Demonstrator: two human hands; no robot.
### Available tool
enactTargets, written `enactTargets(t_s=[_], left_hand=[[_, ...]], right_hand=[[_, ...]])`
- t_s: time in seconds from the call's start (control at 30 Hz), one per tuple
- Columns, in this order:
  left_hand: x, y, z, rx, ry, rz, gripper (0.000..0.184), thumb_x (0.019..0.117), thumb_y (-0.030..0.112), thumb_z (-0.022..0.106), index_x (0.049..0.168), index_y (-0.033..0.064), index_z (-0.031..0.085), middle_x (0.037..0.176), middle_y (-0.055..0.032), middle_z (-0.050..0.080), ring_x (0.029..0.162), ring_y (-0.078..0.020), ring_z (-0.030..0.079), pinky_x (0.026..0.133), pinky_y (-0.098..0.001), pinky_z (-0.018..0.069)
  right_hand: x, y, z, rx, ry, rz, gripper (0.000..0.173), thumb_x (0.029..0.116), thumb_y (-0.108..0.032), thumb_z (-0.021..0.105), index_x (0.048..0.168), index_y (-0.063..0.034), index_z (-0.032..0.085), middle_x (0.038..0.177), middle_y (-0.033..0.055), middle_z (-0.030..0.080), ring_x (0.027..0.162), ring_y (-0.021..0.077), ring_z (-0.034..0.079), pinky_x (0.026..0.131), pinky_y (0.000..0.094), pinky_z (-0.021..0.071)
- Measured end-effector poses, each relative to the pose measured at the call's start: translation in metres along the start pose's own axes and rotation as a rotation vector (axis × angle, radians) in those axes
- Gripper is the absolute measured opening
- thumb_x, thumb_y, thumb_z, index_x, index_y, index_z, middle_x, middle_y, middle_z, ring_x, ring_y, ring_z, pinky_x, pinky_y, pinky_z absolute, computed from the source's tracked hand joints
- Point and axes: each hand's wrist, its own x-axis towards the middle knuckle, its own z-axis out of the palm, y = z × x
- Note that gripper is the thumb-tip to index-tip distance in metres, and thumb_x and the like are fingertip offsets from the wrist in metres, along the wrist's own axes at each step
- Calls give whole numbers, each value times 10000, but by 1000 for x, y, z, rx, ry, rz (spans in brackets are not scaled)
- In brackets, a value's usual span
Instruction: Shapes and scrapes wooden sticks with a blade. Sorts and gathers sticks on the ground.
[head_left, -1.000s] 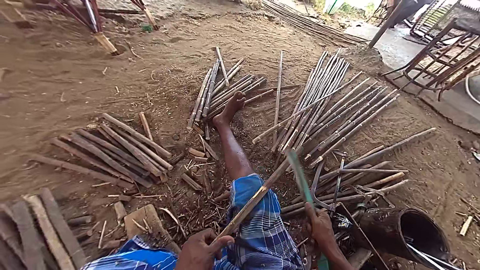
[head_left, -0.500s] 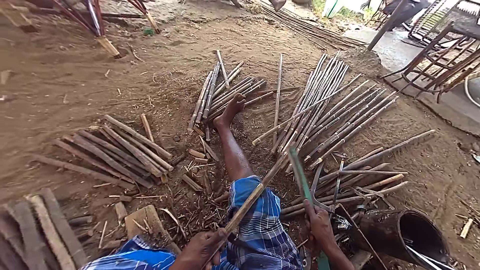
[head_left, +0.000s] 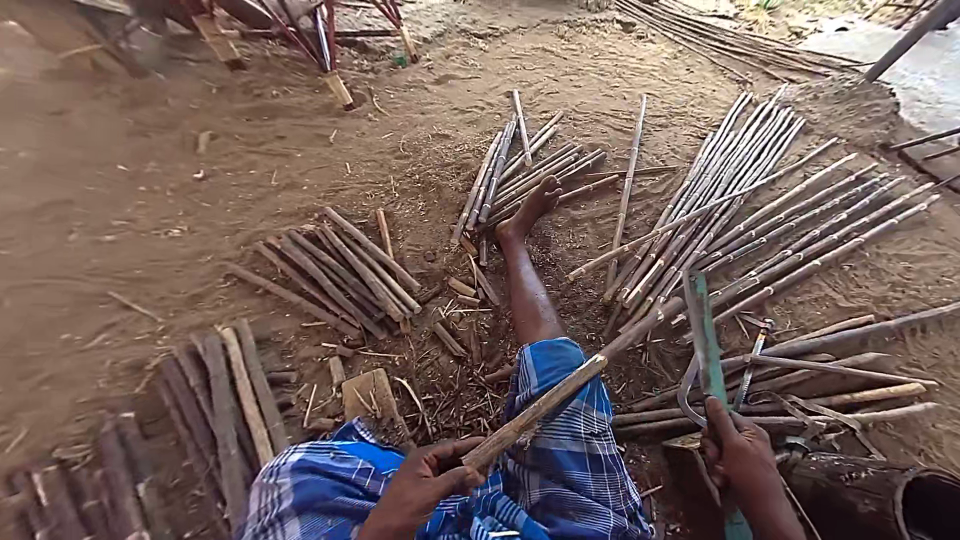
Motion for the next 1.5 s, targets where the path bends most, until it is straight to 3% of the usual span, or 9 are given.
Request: enactTargets(t_s=[0.2, 0.33, 0.5, 0.6, 0.73, 0.83, 0.93, 1.07, 1.5], left_hand=[[57, -17, 82, -153, 89, 53, 179, 934, 51, 701, 1074, -59, 697, 850, -160, 740, 688, -227, 720, 647, -348, 630], [68, -14, 88, 44, 74, 128, 238, 1023, 199, 611, 1084, -7, 714, 857, -117, 754, 700, -225, 730, 649, -345, 633], [71, -18, 82, 124, 61, 193, 269, 1045, 246, 577, 1041, 23, 727, 832, -91, 755, 700, -223, 738, 652, -351, 644], [72, -20, 79, 195, 56, 247, 320, 1068, 297, 523, 1000, 61, 729, 821, -59, 758, 689, -202, 739, 646, -339, 647], [70, -25, 77, 219, 52, 281, 341, 1066, 321, 521, 966, 66, 724, 798, -52, 754, 663, -197, 734, 629, -341, 644], [70, -25, 76, 220, 56, 284, 337, 1061, 334, 531, 983, 70, 724, 809, -51, 758, 679, -198, 741, 642, -342, 651], [67, -28, 75, 237, 72, 291, 312, 1036, 351, 587, 1018, 76, 733, 818, -40, 757, 698, -191, 741, 657, -339, 651], [72, -25, 81, 224, 85, 258, 258, 996, 328, 659, 1018, 85, 742, 823, -34, 757, 699, -188, 741, 662, -340, 656], [74, -22, 80, 159, 59, 237, 288, 1038, 297, 592, 998, 47, 730, 795, -74, 754, 682, -216, 745, 648, -356, 655]], right_hand=[[-60, 26, 58, -548, -375, -235, 582, 985, -653, 510, 879, -116, 707, 697, 68, 644, 666, 242, 660, 630, 517, 547], [-23, 32, 49, -263, -164, 9, 607, 1012, -635, 477, 875, -71, 655, 604, 56, 564, 485, 206, 555, 482, 423, 513], [-51, 28, 60, -412, -268, -135, 585, 980, -653, 519, 847, -112, 698, 645, 36, 589, 586, 193, 592, 578, 457, 513], [-33, 32, 58, -256, -160, -18, 599, 1014, -628, 474, 863, -79, 660, 595, 44, 558, 481, 190, 550, 474, 413, 505], [-61, 24, 70, -450, -293, -130, 598, 978, -671, 497, 849, -120, 690, 675, 44, 610, 634, 212, 625, 614, 475, 527], [-36, 28, 65, -271, -152, -24, 601, 1006, -643, 474, 871, -90, 668, 589, 42, 552, 475, 196, 540, 475, 418, 498], [-54, 21, 68, -428, -293, -89, 580, 969, -684, 504, 857, -150, 702, 672, 12, 607, 620, 171, 609, 614, 437, 521], [-37, 29, 59, -308, -254, -49, 593, 998, -652, 479, 861, -112, 682, 619, 34, 572, 508, 188, 556, 509, 417, 509], [-41, 30, 56, -331, -211, -85, 590, 991, -647, 497, 872, -108, 706, 637, 40, 592, 548, 197, 582, 548, 448, 520]])
